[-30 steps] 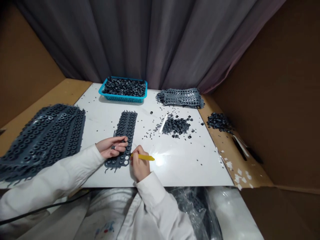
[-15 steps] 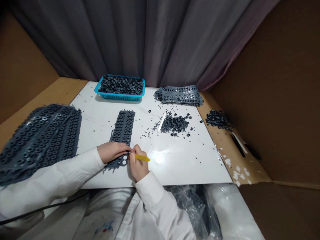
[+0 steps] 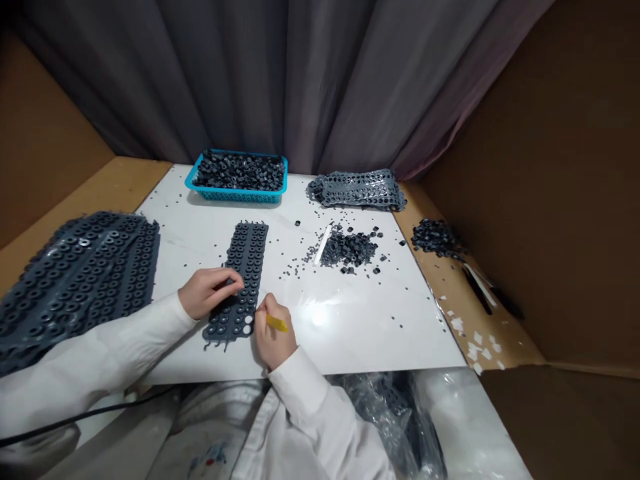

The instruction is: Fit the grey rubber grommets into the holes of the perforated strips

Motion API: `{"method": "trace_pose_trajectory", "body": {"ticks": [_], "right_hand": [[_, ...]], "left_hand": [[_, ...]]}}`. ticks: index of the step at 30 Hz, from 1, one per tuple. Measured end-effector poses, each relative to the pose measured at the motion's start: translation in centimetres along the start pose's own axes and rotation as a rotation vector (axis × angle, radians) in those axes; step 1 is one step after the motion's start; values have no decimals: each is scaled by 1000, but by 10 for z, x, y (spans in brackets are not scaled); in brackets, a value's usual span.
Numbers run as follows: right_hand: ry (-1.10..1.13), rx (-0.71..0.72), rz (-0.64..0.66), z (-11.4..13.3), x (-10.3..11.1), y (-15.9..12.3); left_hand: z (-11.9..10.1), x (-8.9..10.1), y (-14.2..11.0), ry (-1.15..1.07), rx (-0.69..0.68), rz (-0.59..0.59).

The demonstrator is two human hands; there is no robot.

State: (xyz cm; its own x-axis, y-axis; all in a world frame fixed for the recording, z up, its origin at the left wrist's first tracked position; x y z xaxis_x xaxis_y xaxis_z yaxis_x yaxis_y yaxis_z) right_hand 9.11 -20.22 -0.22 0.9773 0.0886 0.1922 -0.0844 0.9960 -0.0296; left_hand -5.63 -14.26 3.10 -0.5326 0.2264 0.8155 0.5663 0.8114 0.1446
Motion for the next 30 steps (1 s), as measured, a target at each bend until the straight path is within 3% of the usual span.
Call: {"method": "trace_pose_trajectory", "body": {"ticks": [2,5,12,25,28,30], "right_hand": [[37,-21,-8,-3,0,0],[91,-68,-40,-9,1,-1],[70,-82,-103,-12,3,-5],[6,0,-56,1,1,-2],[-13,4,-43,3,1,-1],[-10,3,-37,3,2,0]], "left_hand": [[2,0,-1,-8,-6,43],[3,-14,-6,67,-102,191],[-2,-36,-6,472,-225,382],[-7,-45,-4,566,-298,403],[-6,-43,-4,474,-325,391],[-4,-29,-1,301,-287,306]]}}
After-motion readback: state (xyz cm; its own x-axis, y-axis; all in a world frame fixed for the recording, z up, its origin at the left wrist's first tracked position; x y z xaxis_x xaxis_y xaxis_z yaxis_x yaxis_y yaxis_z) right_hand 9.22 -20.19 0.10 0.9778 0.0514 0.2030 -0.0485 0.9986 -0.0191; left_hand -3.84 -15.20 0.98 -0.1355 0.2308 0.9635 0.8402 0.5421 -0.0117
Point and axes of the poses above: each hand's wrist, its own y-axis towards the middle knuckle, its own x-axis out of the back of the hand, z = x × y, the point moved 4 cm from there along y, towards the middle knuckle, and after that the axes turned 8 degrees about y, right-handed, at the moved point
